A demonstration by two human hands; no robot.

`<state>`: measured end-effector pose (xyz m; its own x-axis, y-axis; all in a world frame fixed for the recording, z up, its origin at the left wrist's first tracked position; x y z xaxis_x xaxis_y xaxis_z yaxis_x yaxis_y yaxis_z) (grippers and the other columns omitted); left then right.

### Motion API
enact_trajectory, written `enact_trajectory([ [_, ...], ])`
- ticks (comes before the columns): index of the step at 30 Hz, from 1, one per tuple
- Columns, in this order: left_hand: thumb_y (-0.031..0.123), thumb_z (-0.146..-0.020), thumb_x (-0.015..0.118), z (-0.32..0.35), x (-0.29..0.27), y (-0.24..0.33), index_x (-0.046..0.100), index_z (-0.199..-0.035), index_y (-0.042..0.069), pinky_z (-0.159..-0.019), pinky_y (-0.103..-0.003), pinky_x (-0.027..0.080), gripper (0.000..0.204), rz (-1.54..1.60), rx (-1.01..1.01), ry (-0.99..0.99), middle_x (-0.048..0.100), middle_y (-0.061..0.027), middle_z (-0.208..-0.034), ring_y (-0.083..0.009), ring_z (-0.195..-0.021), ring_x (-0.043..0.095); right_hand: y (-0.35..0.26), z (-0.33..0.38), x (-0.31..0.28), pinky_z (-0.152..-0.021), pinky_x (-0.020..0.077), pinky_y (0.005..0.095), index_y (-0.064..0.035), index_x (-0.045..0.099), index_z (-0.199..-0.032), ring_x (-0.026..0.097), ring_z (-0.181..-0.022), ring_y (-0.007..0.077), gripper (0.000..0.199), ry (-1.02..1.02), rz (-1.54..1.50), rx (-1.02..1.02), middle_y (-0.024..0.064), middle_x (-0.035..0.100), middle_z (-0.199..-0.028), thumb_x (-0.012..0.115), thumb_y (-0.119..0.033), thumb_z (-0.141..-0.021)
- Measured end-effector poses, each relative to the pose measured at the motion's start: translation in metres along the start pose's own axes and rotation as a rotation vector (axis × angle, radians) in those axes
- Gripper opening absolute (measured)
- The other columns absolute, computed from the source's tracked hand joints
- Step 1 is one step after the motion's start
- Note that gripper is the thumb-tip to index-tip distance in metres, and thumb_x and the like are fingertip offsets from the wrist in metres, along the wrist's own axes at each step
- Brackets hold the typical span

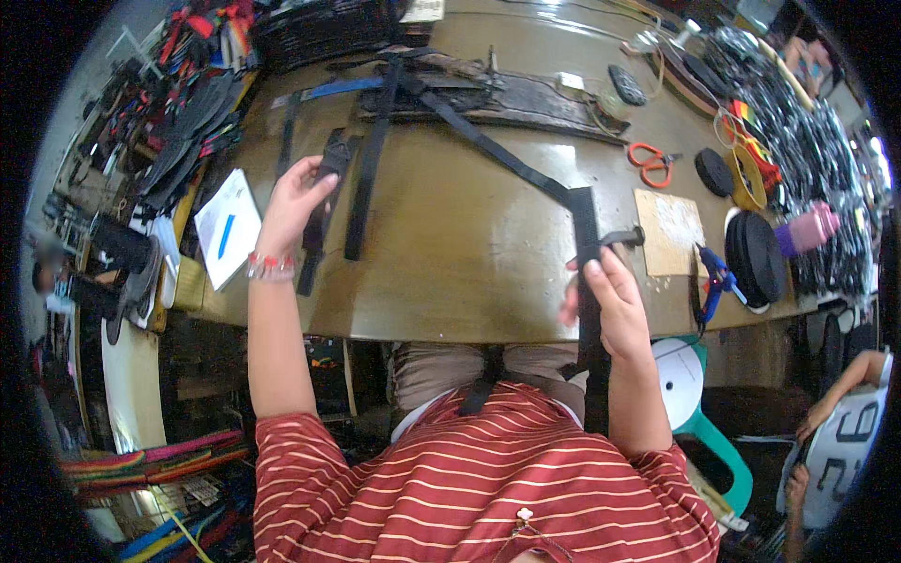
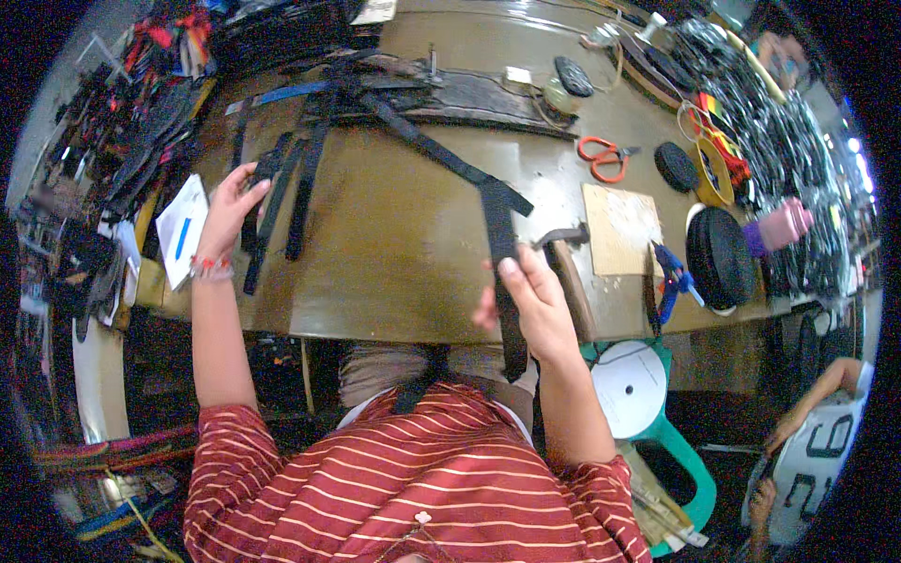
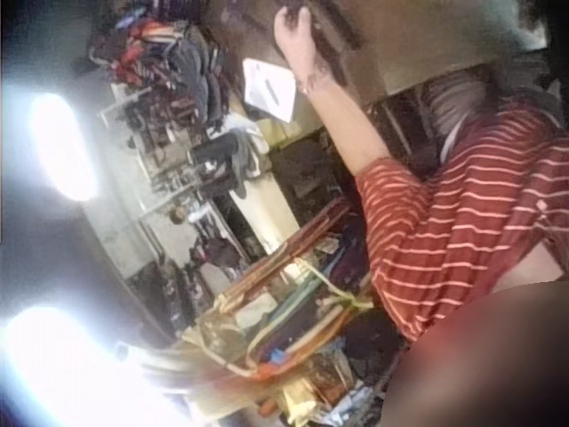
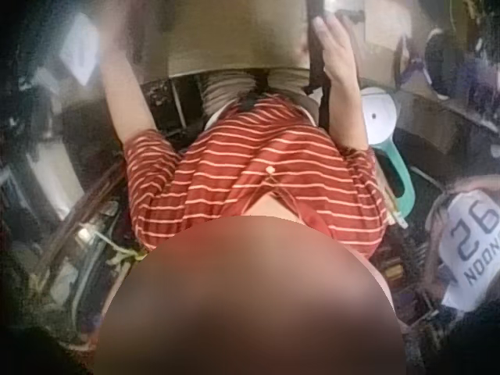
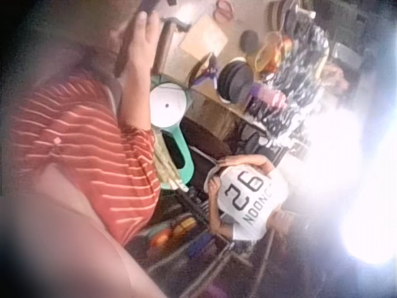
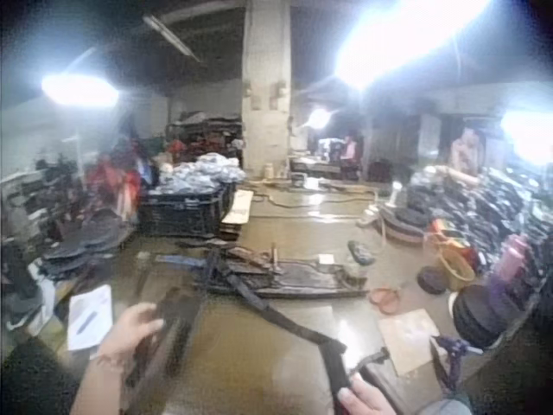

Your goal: The person assembles black webbing straps into a harness-like structure using a hot glue gun. They repeatedly apply glue to strap ends and press them together, forming multiple joints. The person also handles a white circular disc and a black circular pad, placing them on a nearby chair.

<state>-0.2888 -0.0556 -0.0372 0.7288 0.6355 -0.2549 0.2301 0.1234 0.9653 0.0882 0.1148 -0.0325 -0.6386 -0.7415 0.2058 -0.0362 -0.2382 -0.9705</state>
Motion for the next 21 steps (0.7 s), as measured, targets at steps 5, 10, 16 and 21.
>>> enact_trajectory([
  [5,0.016,-0.092,0.06,0.061,0.097,0.051,0.052,-0.122,0.002,-0.071,-0.024,0.047,0.034,0.298,0.07,-0.274,0.063,-0.0036,-0.095,-0.0097,-0.082,0.059,0.001,0.005,0.019,-0.068,0.0527,0.0271,0.0008,0.047,-0.123,0.064,-0.079,0.016,0.03,-0.141,-0.008,-0.047,0.0101,0.063,-0.098,0.052,-0.001,-0.093],
  [10,0.02,-0.097,0.055,0.094,0.183,0.063,0.059,-0.103,0.004,-0.062,-0.02,0.046,0.018,0.526,0.022,-0.339,0.061,0.0009,-0.08,-0.0063,-0.069,0.057,0.008,0.008,0.028,-0.055,0.0459,0.0218,-0.0035,0.053,-0.119,0.054,-0.06,0.0084,0.027,-0.146,-0.1,0.035,0.001,0.056,-0.075,0.053,-0.019,-0.097],
  [16,0.019,-0.097,0.052,0.116,0.219,0.072,0.063,-0.092,-0.001,-0.064,-0.024,0.044,0.024,0.167,0.105,-0.295,0.058,-0.0055,-0.081,-0.0108,-0.072,0.055,0.015,0.017,0.014,-0.05,0.0446,0.0228,-0.0027,0.053,-0.119,0.052,-0.052,0.0098,0.03,-0.05,-0.174,0.033,0.0017,0.056,-0.071,0.051,-0.024,-0.098],
  [21,0.016,-0.097,0.052,0.116,0.216,0.085,0.064,-0.09,-0.001,-0.072,-0.023,0.044,0.022,0.02,0.261,-0.258,0.059,-0.002,-0.084,-0.0094,-0.077,0.055,0.014,0.024,0.006,-0.041,0.0406,0.0188,-0.0041,0.053,-0.111,0.052,-0.049,0.0082,0.018,-0.147,-0.109,0.041,0.0026,0.056,-0.075,0.054,-0.013,-0.096],
])
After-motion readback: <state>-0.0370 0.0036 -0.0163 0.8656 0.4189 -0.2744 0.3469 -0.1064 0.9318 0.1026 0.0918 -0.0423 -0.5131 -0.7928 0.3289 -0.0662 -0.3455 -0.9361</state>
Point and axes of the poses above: each hand's wrist, its own z-axis away from the middle knuckle, its own x-axis out of the palm, y = z × x, the point moved 5 cm from there along -z, towards the middle knuckle
